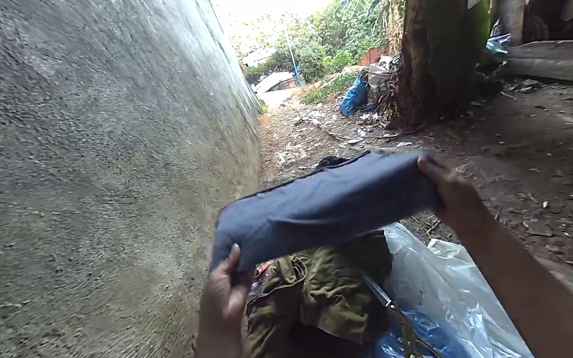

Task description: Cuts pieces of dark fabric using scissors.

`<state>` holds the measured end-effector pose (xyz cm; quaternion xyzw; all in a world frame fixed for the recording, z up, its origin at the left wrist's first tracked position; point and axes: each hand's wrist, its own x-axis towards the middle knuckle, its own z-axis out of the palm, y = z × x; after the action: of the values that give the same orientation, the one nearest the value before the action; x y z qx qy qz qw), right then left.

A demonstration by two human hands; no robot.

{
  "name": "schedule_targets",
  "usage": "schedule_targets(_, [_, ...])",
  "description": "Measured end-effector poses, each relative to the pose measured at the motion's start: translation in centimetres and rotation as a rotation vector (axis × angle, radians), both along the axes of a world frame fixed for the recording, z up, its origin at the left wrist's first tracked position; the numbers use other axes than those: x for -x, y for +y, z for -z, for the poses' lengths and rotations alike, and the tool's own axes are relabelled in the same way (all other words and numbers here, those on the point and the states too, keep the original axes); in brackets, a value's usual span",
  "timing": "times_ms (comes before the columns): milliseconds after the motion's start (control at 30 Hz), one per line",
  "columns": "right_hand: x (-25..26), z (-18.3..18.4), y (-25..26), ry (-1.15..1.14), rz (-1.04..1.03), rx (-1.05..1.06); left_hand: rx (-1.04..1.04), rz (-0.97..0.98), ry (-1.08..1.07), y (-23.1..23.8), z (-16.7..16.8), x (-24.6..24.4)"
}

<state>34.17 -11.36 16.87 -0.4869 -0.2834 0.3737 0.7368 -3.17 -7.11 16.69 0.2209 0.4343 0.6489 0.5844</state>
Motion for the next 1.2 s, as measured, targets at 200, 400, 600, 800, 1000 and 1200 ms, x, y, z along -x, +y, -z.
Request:
schedule_targets(200, [-0.7,18.4,-3.6,-0.002,-0.023,0.597,0.387,-0.052,0.035,-1.9,14.6,0.1])
schedule_targets(400, [-0.6,20.1,-5.4,-0.336,0.045,0.664,0.232,-0.189,-0.198,-4.6,14.3,-3.9])
schedule_targets(600, [5.1,14.5,-11.1,-0.872,-0.421,0.801,0.414,0.013,-0.122,-6.9,13.9,-9.8])
schedule_targets(800, [11.5,12.9,-16.2,-1.048,-0.764,0.977,0.488,0.062,-0.019,-6.0,14.4,-11.6])
schedule_targets(1000, [12.8,15.9,-19.3,-1.25,-0.439,0.697,0.485,0.137,0.057,-6.2,14.5,-12.8])
schedule_targets(1200, [10.5,13.9,-16.9,-0.961,-0.745,1.018,0.477,0.126,-0.015,-6.6,14.4,-13.5])
